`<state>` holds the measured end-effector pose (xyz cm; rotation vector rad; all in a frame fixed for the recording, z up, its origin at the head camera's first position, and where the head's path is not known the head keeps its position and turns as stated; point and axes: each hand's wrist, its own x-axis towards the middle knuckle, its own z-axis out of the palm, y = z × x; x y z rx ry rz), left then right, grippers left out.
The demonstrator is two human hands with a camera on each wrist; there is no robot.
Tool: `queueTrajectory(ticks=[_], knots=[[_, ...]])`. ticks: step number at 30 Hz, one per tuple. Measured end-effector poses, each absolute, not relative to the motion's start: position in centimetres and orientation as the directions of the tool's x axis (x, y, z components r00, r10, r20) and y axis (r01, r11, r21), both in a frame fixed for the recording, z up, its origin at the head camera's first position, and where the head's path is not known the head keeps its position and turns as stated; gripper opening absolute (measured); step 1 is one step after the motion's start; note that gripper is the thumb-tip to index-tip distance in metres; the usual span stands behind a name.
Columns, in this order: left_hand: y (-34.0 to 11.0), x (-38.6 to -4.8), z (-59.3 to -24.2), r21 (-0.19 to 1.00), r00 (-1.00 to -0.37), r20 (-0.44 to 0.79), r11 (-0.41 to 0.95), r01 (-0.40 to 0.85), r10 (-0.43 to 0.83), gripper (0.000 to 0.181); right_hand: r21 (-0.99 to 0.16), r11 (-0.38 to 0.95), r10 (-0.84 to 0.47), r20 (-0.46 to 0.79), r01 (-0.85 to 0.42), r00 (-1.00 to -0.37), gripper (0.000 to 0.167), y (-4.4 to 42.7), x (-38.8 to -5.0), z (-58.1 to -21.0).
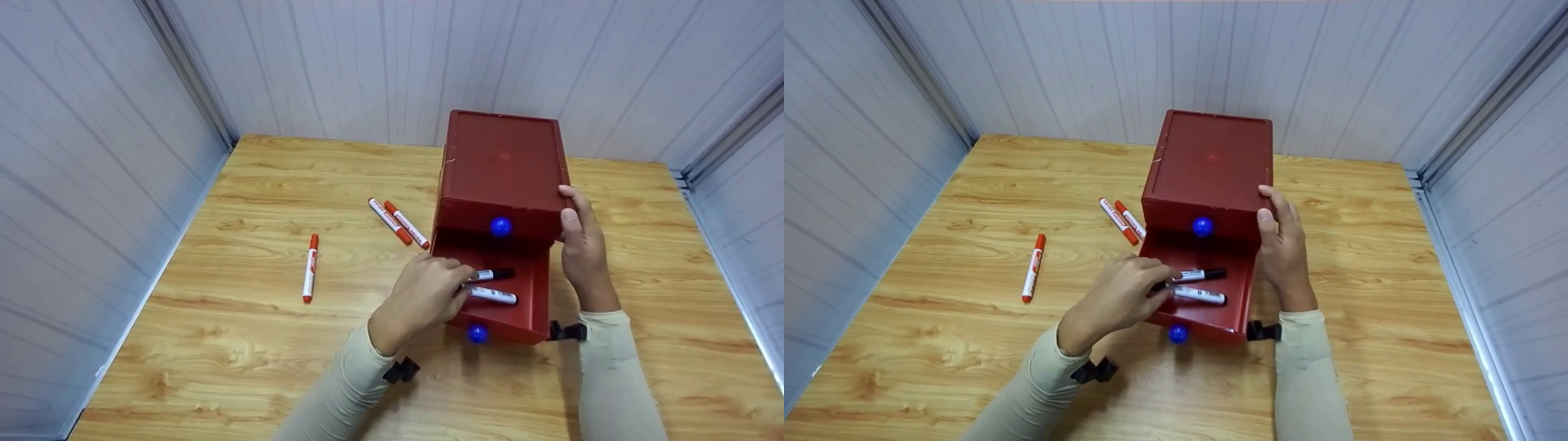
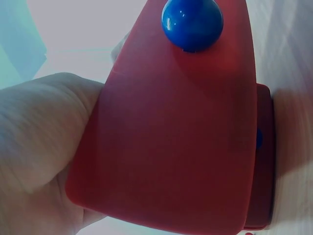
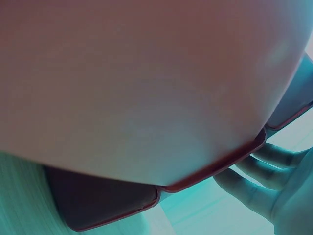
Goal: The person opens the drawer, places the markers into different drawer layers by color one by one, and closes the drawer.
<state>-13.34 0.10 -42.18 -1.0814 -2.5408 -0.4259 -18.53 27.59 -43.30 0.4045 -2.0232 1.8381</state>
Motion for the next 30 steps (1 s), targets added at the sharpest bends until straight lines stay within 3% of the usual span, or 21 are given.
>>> queueTrajectory(ticks=[9,30], knots=[[0.07,-13.28,-42.50,0.118,-0.631,0.464,0.662,0.740,0.622,0.014,-0.879,0.111,0.018,0.468,-0.463,-0.884,0.042,27.73,-18.57,-43.46],[-0.26,-12.40,-42.81,0.212,-0.471,0.595,0.439,0.873,0.651,0.014,-0.859,0.189,0.018,0.488,-0.476,-0.873,0.042,27.81,-18.55,-43.52]])
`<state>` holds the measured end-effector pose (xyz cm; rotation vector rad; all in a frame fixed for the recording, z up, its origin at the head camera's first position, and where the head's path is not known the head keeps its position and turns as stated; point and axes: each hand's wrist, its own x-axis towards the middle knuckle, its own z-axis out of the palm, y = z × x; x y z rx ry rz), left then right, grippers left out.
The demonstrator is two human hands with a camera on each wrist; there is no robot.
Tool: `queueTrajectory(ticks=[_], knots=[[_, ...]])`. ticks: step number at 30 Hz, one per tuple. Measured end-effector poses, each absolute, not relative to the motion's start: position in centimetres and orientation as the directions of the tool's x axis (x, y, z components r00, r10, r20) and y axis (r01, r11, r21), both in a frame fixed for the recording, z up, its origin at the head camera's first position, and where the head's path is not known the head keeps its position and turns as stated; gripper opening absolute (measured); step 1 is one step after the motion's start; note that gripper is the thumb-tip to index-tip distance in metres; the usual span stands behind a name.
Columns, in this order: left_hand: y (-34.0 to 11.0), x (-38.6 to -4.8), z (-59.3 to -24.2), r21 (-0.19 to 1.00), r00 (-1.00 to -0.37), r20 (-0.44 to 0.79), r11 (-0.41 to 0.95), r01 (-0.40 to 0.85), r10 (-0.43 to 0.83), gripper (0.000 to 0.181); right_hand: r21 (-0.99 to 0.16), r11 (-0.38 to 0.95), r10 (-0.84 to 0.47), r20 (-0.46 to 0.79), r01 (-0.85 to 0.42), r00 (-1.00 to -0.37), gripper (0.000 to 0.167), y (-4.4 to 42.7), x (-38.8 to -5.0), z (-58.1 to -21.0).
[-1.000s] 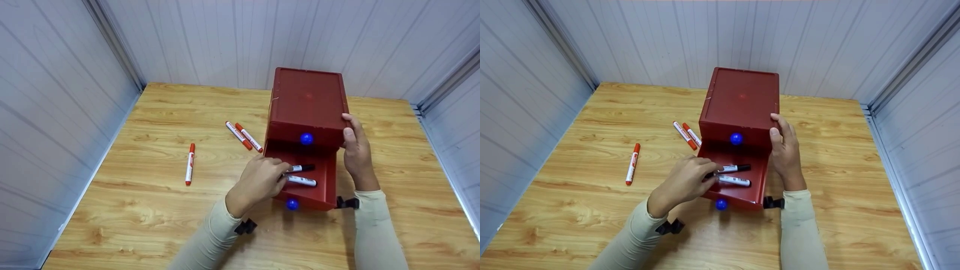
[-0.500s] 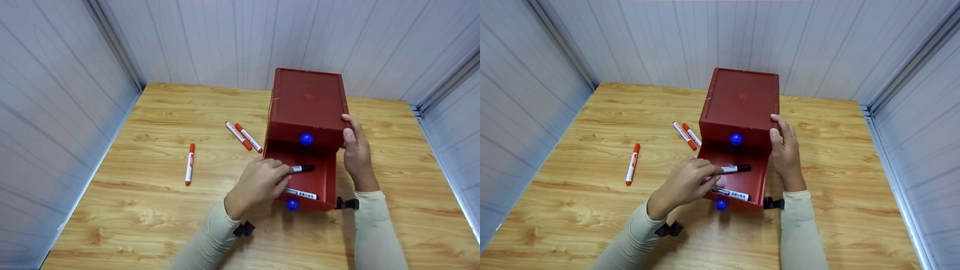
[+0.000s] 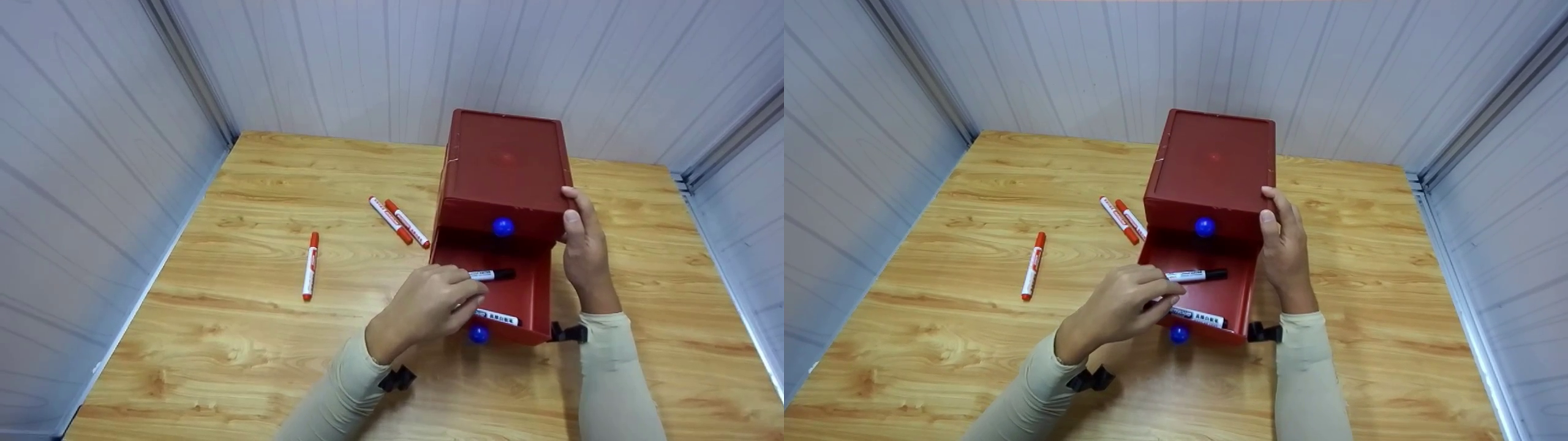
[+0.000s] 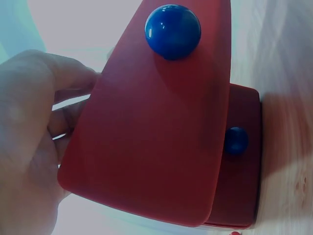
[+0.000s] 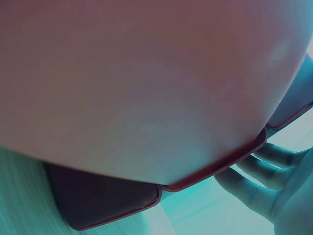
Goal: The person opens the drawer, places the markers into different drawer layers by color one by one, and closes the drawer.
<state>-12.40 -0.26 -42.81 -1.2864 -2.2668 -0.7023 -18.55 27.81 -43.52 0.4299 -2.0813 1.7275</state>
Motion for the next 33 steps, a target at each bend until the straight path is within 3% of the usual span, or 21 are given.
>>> queueTrajectory(ticks=[9,24,33], knots=[[0.0,-11.7,-43.2,0.231,-0.427,0.633,0.369,0.900,0.646,0.011,-0.861,0.158,0.039,0.495,-0.484,-0.868,0.041,27.9,-18.3,-43.4],[-0.2,-11.2,-43.3,0.227,-0.479,0.518,0.426,0.876,0.709,0.011,-0.865,0.189,0.038,0.479,-0.465,-0.877,0.042,28.0,-18.4,-43.3],[-0.1,-11.2,-43.6,0.223,-0.497,0.521,0.452,0.864,0.694,0.010,-0.864,0.212,0.009,0.469,-0.456,-0.883,0.043,28.0,-18.4,-43.3]])
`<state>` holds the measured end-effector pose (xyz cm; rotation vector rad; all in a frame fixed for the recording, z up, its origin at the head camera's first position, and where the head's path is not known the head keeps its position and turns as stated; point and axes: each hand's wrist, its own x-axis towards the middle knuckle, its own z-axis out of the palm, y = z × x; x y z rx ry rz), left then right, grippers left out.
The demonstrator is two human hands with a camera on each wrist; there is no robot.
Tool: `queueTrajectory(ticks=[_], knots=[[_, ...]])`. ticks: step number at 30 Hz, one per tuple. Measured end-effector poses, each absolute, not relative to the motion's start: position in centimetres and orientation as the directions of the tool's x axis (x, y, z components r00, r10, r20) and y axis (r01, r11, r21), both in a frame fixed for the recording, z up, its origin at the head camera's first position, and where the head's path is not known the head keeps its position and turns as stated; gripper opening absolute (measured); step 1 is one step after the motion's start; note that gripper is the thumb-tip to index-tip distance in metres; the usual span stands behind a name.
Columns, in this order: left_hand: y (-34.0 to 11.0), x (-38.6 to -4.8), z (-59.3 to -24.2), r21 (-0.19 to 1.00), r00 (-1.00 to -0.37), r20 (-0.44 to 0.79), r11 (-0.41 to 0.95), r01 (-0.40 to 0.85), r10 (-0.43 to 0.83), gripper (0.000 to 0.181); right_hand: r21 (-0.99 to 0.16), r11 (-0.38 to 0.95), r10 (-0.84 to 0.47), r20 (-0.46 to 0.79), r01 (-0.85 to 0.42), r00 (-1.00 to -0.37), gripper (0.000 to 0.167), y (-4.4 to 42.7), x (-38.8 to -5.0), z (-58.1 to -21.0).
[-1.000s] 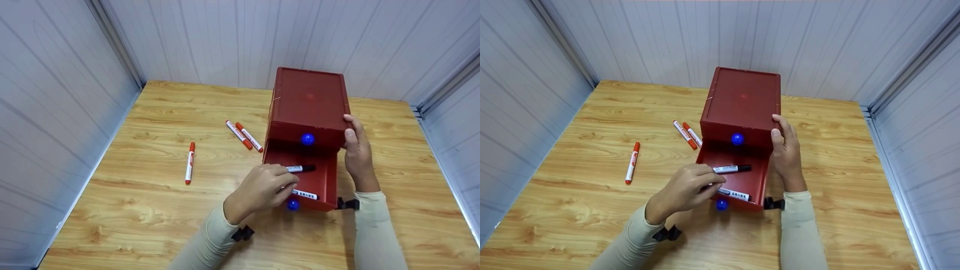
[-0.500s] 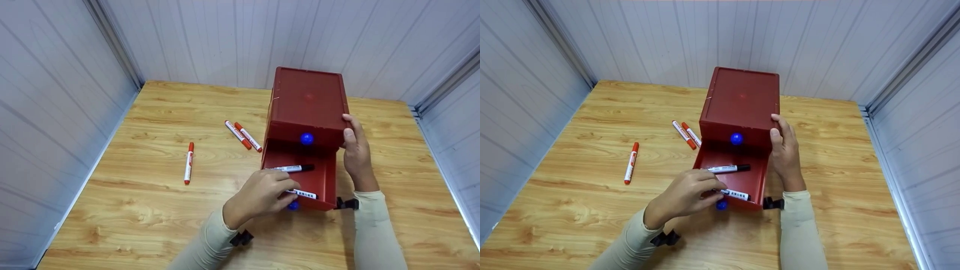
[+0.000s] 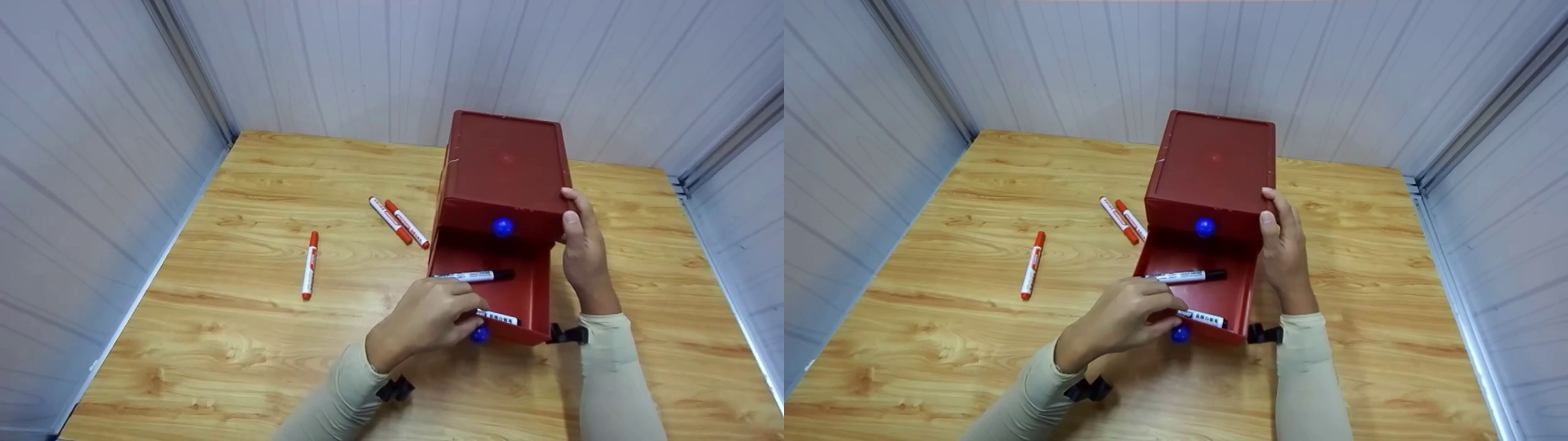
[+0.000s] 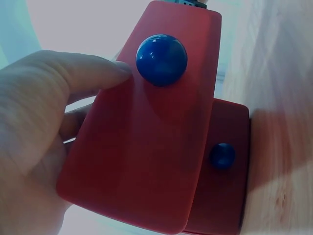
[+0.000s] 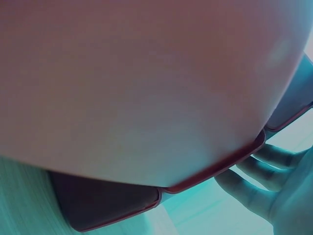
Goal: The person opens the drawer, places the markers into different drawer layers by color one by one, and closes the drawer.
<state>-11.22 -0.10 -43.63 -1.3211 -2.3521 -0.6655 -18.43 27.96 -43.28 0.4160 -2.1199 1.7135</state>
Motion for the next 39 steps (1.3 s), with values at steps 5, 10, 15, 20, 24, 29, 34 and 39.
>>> queueTrajectory(ticks=[5,10,15,20,24,29,34,39], knots=[[0.1,-11.2,-43.8,0.233,-0.500,0.535,0.450,0.862,0.681,0.010,-0.874,0.176,0.011,0.462,-0.453,-0.887,0.043,28.0,-18.4,-43.3],[0.2,-11.3,-44.0,0.253,-0.507,0.557,0.447,0.858,0.658,0.008,-0.869,0.208,-0.007,0.458,-0.450,-0.889,0.043,28.0,-18.3,-43.2],[0.4,-11.5,-44.1,0.279,-0.537,0.565,0.467,0.839,0.627,0.007,-0.870,0.214,-0.005,0.455,-0.445,-0.891,0.043,28.0,-18.3,-43.2],[0.6,-11.7,-44.2,0.273,-0.528,0.592,0.464,0.843,0.610,0.009,-0.870,0.206,-0.016,0.454,-0.448,-0.891,0.043,27.9,-18.3,-43.2],[0.7,-12.0,-44.2,0.252,-0.509,0.615,0.461,0.851,0.602,0.006,-0.869,0.211,-0.014,0.455,-0.447,-0.890,0.043,28.0,-18.3,-43.1],[0.9,-12.3,-44.3,0.203,-0.482,0.642,0.475,0.856,0.596,0.005,-0.865,0.217,-0.014,0.460,-0.452,-0.888,0.042,28.0,-18.4,-43.0],[1.0,-12.4,-44.5,0.209,-0.475,0.661,0.465,0.860,0.581,0.005,-0.874,0.192,-0.013,0.452,-0.446,-0.892,0.042,28.0,-18.3,-43.0],[1.1,-12.5,-44.6,0.224,-0.483,0.662,0.464,0.857,0.573,0.005,-0.878,0.190,-0.014,0.445,-0.440,-0.895,0.042,28.0,-18.3,-43.0]])
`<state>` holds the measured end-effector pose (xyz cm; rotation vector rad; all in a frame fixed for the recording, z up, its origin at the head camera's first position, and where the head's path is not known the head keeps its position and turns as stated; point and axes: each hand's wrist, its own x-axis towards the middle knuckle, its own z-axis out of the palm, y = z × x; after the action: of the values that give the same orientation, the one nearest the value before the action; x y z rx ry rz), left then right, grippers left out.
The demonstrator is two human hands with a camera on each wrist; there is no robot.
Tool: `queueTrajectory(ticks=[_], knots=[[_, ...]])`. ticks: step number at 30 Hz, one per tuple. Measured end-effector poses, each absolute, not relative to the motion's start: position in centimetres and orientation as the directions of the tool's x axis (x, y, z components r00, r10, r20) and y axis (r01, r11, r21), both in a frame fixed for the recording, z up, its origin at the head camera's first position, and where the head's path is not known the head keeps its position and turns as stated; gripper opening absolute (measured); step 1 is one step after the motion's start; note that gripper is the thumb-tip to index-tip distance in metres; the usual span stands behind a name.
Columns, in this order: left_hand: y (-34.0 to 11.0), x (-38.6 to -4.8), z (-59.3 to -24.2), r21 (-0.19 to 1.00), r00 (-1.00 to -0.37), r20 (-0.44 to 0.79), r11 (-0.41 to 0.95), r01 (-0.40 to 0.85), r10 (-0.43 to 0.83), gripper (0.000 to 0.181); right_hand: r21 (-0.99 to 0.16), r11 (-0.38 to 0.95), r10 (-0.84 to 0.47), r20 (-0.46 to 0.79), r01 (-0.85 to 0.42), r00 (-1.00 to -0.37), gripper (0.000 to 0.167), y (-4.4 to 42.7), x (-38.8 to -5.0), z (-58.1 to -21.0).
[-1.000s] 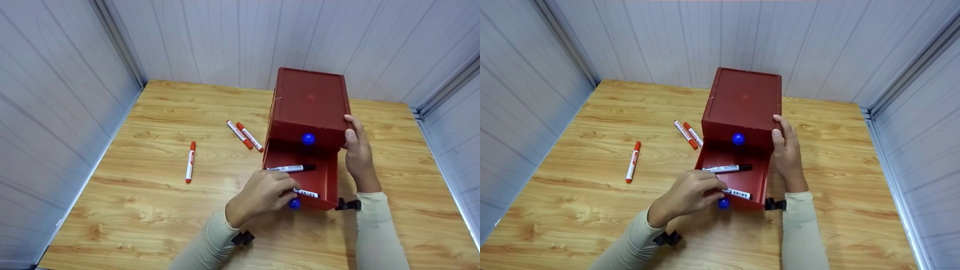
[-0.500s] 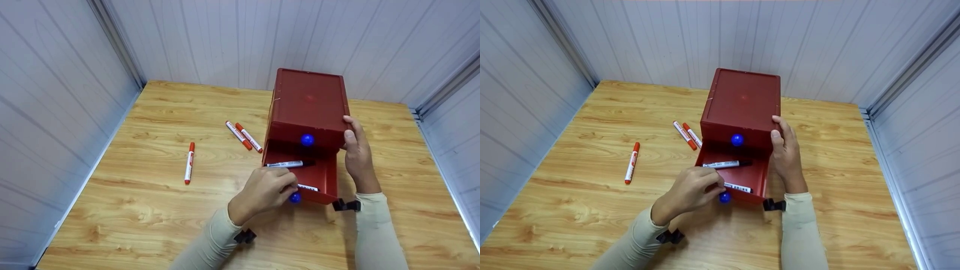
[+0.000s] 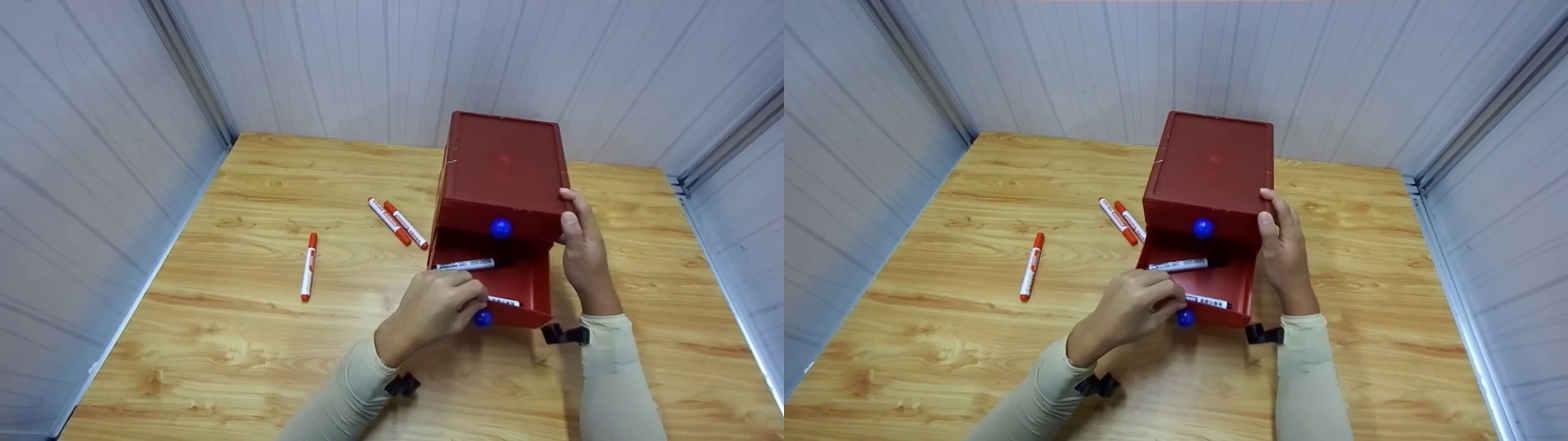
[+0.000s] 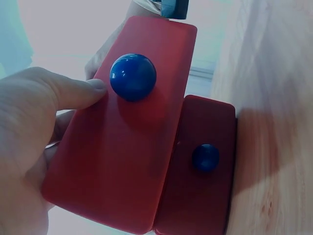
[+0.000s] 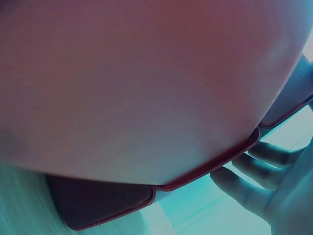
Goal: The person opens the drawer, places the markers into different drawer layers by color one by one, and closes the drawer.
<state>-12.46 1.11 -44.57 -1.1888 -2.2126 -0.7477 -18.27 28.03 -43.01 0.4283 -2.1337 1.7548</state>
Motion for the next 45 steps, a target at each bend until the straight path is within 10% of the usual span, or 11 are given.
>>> queueTrajectory(ticks=[34,45], knots=[[2.7,-13.2,-44.4,0.155,-0.546,0.681,0.632,0.759,0.488,0.008,-0.878,0.170,-0.001,0.454,-0.448,-0.891,0.042,27.8,-18.4,-43.3],[2.6,-12.3,-44.6,0.145,-0.468,0.772,0.598,0.788,0.430,0.006,-0.866,0.182,-0.008,0.472,-0.466,-0.882,0.042,27.9,-18.5,-43.3]])
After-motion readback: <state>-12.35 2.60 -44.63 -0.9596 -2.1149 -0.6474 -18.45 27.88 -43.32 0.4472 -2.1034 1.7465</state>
